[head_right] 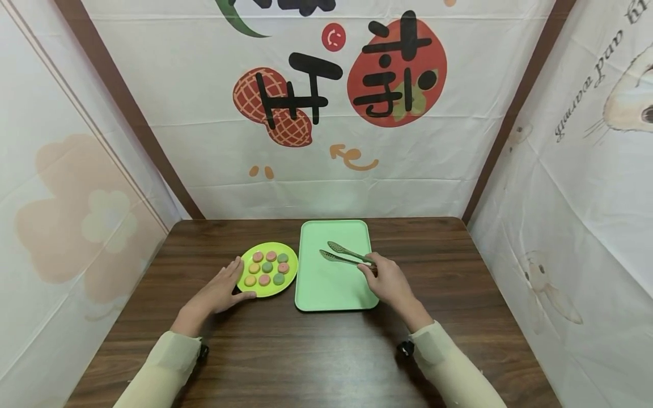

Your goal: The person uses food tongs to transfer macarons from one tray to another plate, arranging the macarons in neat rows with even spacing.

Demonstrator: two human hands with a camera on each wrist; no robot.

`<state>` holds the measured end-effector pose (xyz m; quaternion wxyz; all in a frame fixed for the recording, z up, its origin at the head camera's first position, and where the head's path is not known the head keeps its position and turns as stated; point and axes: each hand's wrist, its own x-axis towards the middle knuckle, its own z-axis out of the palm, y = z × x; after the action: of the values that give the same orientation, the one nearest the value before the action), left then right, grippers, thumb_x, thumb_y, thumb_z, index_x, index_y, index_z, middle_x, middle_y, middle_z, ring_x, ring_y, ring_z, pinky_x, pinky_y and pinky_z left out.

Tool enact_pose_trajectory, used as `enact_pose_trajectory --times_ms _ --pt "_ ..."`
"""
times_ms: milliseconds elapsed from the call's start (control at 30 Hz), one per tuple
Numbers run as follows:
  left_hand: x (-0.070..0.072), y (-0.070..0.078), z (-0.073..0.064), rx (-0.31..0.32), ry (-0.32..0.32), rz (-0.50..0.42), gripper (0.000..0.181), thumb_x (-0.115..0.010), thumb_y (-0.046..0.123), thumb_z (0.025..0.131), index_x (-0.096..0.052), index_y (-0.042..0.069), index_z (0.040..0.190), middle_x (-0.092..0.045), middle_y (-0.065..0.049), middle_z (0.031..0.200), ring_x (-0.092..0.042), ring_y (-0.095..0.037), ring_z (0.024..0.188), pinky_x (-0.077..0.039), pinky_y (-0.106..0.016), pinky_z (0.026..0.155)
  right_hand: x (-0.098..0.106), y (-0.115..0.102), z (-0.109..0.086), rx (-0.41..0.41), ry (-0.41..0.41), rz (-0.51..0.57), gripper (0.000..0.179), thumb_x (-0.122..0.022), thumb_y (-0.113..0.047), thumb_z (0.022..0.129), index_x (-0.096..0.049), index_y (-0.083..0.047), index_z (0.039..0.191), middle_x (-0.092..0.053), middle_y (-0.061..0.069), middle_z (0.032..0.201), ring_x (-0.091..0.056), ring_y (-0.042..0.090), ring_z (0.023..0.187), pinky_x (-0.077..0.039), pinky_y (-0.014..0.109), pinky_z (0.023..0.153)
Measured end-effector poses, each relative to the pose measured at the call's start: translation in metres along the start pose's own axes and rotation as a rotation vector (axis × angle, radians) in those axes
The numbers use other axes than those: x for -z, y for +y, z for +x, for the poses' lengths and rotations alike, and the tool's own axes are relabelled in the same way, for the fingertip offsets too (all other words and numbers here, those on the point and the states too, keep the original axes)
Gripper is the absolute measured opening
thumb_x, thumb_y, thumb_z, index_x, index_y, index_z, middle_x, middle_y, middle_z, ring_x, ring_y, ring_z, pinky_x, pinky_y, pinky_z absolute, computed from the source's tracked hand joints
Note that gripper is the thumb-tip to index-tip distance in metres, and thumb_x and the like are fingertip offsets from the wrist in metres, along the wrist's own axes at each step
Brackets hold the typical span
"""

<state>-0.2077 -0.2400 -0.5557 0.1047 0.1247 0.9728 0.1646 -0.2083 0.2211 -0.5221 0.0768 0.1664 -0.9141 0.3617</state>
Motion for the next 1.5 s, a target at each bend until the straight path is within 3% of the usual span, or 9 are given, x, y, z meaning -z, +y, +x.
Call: enact_pose_trajectory --times_ms 267,500,700,967,1500 --pt "0.001 0.001 -0.002 -0.002 -0.001 -0.003 0.113 -0.066 0.064 0.101 -0.014 -0.012 0.167 -0.009 -0.031 0.176 -0.013 -0.045 0.163 -0.014 -0.058 0.133 0.012 0.026 -0.010 -0.012 0.087 -0.017 0.028 -0.071 -0.024 0.107 -0.071 -0.002 0.125 -0.078 0.010 0.102 -0.069 0.019 0.082 -0.058 0.042 0.070" --pt "0.000 0.001 -0.003 -0.002 -0.001 -0.011 0.113 -0.066 0.063 0.101 -0.013 -0.012 0.167 -0.008 -0.031 0.176 -0.012 -0.045 0.163 -0.014 -0.059 0.133 0.023 0.044 -0.018 -0.094 0.098 -0.052 0.032 -0.068 -0.028 0.109 -0.068 -0.003 0.128 -0.074 0.009 0.096 -0.058 0.019 0.071 -0.050 0.038 0.065" --pt "0.000 0.000 -0.004 -0.005 0.009 -0.011 0.112 -0.066 0.062 0.101 -0.013 -0.012 0.166 -0.008 -0.031 0.175 -0.012 -0.046 0.163 -0.014 -0.059 0.133 0.031 0.055 -0.022 -0.155 0.115 -0.077 0.036 -0.066 -0.029 0.110 -0.065 0.001 0.131 -0.073 0.014 0.097 -0.056 0.022 0.069 -0.048 0.039 0.063" --pt "0.000 0.000 -0.004 -0.007 0.015 -0.012 0.112 -0.067 0.062 0.101 -0.014 -0.013 0.166 -0.009 -0.031 0.175 -0.012 -0.046 0.163 -0.014 -0.059 0.133 0.036 0.069 -0.025 -0.221 0.167 -0.122 0.042 -0.064 -0.029 0.110 -0.064 0.005 0.134 -0.074 0.026 0.107 -0.065 0.031 0.079 -0.055 0.055 0.074" --pt "0.002 0.000 -0.003 -0.012 0.013 -0.018 0.113 -0.064 0.065 0.101 -0.014 -0.011 0.167 -0.008 -0.031 0.176 -0.012 -0.046 0.163 -0.013 -0.059 0.133 0.038 0.076 -0.028 -0.319 0.160 -0.173 0.046 -0.063 -0.031 0.111 -0.061 0.008 0.136 -0.072 0.034 0.117 -0.071 0.051 0.100 -0.057 0.064 0.079"
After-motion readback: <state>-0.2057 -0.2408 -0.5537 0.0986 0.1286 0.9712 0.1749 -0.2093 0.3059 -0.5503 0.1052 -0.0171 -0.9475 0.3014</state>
